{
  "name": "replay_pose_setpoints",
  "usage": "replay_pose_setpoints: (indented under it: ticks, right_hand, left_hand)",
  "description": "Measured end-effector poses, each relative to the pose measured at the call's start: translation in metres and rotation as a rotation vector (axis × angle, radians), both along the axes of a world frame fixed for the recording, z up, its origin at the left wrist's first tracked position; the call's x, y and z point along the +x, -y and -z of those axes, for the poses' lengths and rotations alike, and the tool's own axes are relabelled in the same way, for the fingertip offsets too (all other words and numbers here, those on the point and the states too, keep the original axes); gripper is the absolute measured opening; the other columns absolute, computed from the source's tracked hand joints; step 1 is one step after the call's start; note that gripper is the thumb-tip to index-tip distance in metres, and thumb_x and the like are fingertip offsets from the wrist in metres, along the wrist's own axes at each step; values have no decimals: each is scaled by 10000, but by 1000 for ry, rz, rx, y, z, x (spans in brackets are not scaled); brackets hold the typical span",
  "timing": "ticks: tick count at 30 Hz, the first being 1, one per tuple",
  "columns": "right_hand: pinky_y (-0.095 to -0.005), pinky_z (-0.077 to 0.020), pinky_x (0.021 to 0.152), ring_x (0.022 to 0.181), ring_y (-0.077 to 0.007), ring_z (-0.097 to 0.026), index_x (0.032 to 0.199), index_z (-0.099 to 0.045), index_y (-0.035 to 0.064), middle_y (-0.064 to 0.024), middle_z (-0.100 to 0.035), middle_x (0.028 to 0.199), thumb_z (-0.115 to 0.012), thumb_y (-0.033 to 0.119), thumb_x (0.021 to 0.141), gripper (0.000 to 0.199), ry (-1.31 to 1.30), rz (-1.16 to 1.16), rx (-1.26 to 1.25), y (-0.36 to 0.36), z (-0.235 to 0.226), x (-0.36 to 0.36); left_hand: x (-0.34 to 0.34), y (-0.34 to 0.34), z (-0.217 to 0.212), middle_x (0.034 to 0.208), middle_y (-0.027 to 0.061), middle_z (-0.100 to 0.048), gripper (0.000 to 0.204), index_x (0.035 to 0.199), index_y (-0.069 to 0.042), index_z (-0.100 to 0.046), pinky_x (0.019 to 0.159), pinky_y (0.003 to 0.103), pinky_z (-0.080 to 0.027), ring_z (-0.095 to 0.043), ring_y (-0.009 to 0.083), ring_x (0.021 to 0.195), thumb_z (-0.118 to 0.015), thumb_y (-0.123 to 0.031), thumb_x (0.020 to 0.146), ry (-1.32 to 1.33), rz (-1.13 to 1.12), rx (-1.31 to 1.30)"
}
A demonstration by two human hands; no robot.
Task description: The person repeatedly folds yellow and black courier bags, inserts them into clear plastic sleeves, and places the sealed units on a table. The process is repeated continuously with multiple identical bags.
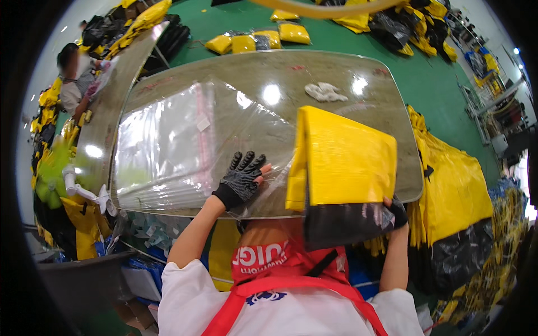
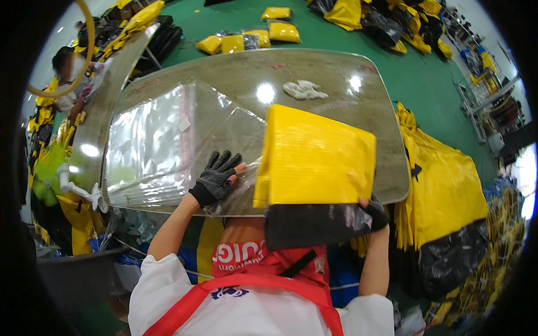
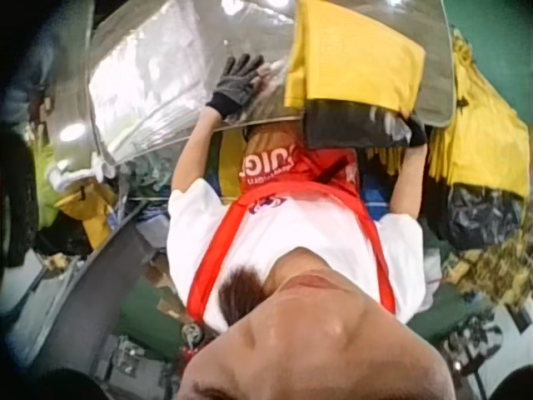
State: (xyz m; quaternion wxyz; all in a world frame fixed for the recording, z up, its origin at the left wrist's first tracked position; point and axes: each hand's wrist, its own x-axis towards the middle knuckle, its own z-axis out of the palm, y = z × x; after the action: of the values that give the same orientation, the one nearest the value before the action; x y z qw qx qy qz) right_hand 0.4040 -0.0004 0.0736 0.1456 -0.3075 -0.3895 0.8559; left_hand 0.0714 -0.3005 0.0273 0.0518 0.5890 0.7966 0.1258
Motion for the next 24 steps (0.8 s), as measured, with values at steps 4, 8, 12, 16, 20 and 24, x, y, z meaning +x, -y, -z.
replay_pose_setpoints:
  ticks: [4, 8, 12, 16, 20, 24]
  right_hand:
    - [-296, -405, 913, 1049, -206, -542, 1201, -528, -19, -97, -596, 1131, -692, 142, 714, 538, 195, -273, 210, -2, -18, 1]
    - [-293, -409, 909, 1028, -197, -557, 1226, -509, -20, -104, -590, 1144, -695, 142, 712, 570, 276, -281, 124, -1, -26, 21]
    - [-304, -407, 913, 1027, -202, -558, 1220, -511, -25, -103, -592, 1140, -695, 132, 708, 566, 273, -301, 202, 11, -32, 13]
    - [-310, -403, 920, 1040, -205, -551, 1226, -507, -20, -102, -591, 1140, -698, 131, 697, 582, 247, -348, 201, 19, -18, 17]
    - [-310, -399, 927, 1055, -208, -544, 1250, -484, -16, -104, -579, 1160, -683, 131, 711, 593, 223, -303, 147, 14, -23, 24]
    - [-310, -414, 914, 1053, -209, -548, 1259, -476, -11, -106, -576, 1164, -667, 136, 728, 583, 225, -259, 143, 19, -42, 19]
  left_hand:
    - [25, -10, -15, 1369, 130, -399, 419, 1309, -88, -429, 1095, 479, -154, -308, 353, 1294, -376, -252, 927, -62, -35, 24]
    - [15, -5, 1, 1356, 128, -419, 405, 1288, -77, -458, 1101, 457, -155, -330, 329, 1288, -357, -249, 935, 55, -24, 129]
    - [3, -2, 9, 1321, 148, -451, 451, 1293, -80, -450, 1091, 474, -164, -338, 361, 1272, -478, -279, 890, 504, -158, 282]
    - [13, -4, -10, 1336, 154, -428, 453, 1299, -117, -451, 1079, 507, -166, -334, 378, 1268, -492, -263, 871, 57, -7, 154]
    - [17, -6, 2, 1349, 125, -428, 403, 1294, -127, -458, 1090, 481, -155, -330, 358, 1278, -388, -264, 922, -112, -29, 88]
    - [-1, 0, 7, 1361, 90, -429, 443, 1320, -130, -435, 1113, 419, -114, -307, 305, 1307, -289, -339, 959, 207, -84, 124]
